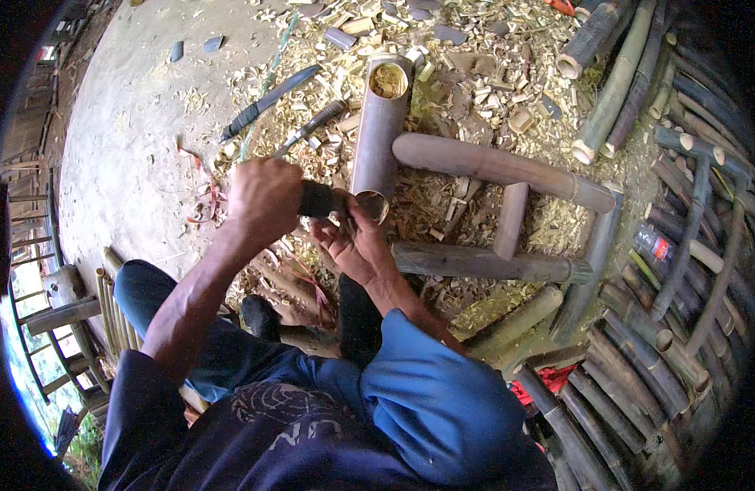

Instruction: The person uses a wooden mallet and a chisel-like tool to hollow out a bamboo segment, then uses a drawknife by hand to shave and shape other bamboo poles.

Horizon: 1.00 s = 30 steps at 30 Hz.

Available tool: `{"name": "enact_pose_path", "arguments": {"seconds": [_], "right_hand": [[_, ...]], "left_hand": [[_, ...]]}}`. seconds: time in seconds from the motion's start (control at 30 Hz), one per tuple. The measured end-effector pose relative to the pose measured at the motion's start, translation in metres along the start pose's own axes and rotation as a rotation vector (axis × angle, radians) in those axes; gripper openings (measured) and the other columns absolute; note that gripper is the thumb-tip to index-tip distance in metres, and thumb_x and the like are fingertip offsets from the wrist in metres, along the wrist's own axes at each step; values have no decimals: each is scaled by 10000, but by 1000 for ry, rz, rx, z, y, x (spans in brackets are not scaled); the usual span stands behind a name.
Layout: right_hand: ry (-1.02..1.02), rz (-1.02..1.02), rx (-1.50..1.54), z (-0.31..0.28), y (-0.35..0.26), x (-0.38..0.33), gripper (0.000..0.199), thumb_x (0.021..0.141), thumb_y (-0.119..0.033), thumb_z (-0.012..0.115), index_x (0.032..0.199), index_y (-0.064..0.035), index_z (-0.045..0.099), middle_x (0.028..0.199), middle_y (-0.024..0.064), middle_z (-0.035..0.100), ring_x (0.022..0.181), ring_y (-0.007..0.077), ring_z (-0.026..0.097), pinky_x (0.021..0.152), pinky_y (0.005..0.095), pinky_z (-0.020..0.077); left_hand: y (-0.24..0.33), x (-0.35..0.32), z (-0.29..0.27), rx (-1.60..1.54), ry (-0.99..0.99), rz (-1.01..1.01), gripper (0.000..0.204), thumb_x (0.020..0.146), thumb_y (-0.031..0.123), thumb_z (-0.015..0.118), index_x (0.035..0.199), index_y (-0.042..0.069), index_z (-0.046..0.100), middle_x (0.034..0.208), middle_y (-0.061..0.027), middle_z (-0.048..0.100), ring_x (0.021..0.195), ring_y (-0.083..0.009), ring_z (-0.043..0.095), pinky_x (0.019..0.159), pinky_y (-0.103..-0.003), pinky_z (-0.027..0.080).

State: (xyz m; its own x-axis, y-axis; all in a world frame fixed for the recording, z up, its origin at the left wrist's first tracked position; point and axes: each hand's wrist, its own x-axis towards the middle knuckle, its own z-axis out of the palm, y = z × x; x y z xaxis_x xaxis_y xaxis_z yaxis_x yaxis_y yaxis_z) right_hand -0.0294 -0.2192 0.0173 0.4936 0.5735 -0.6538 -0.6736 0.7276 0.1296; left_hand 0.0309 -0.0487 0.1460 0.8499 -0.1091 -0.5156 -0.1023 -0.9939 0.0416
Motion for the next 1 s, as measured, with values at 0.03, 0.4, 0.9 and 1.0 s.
{"name": "enact_pose_path", "arguments": {"seconds": [0.03, 0.4, 0.9, 1.0], "right_hand": [[-51, 4, 47, 0, -2, -3, 277, 1016, -308, 589, 1153, -73, 636, 1117, 100, 677, 935, 304, 686, 877, 482, 569], [241, 161, -964, 8, -2, -9, 219, 1000, -215, 550, 1122, -55, 635, 979, 103, 671, 761, 256, 679, 594, 394, 595], [100, 20, 39, -8, -3, 3, 248, 987, -306, 611, 1128, -108, 660, 1106, 46, 701, 916, 246, 671, 858, 421, 549], [200, 14, -668, 6, 5, -8, 186, 952, -236, 620, 1046, -78, 640, 997, 82, 677, 768, 236, 661, 627, 400, 580]], "left_hand": [[12, 4, -9, 86, 46, 79, 69, 789, 138, 746, 806, 72, 739, 774, -82, 715, 741, -225, 705, 609, -375, 526], [4, -87, 133, -1016, -147, -462, 476, 579, 303, 849, 967, 39, 768, 812, -207, 726, 746, -309, 730, 726, -430, 575], [12, -18, 25, 24, 307, 181, 60, 843, 107, 674, 815, 54, 677, 838, -114, 699, 791, -259, 675, 734, -382, 529], [5, -68, 107, -616, 92, -362, 217, 719, 217, 774, 840, 47, 714, 711, -121, 707, 628, -249, 691, 579, -414, 521]]}}
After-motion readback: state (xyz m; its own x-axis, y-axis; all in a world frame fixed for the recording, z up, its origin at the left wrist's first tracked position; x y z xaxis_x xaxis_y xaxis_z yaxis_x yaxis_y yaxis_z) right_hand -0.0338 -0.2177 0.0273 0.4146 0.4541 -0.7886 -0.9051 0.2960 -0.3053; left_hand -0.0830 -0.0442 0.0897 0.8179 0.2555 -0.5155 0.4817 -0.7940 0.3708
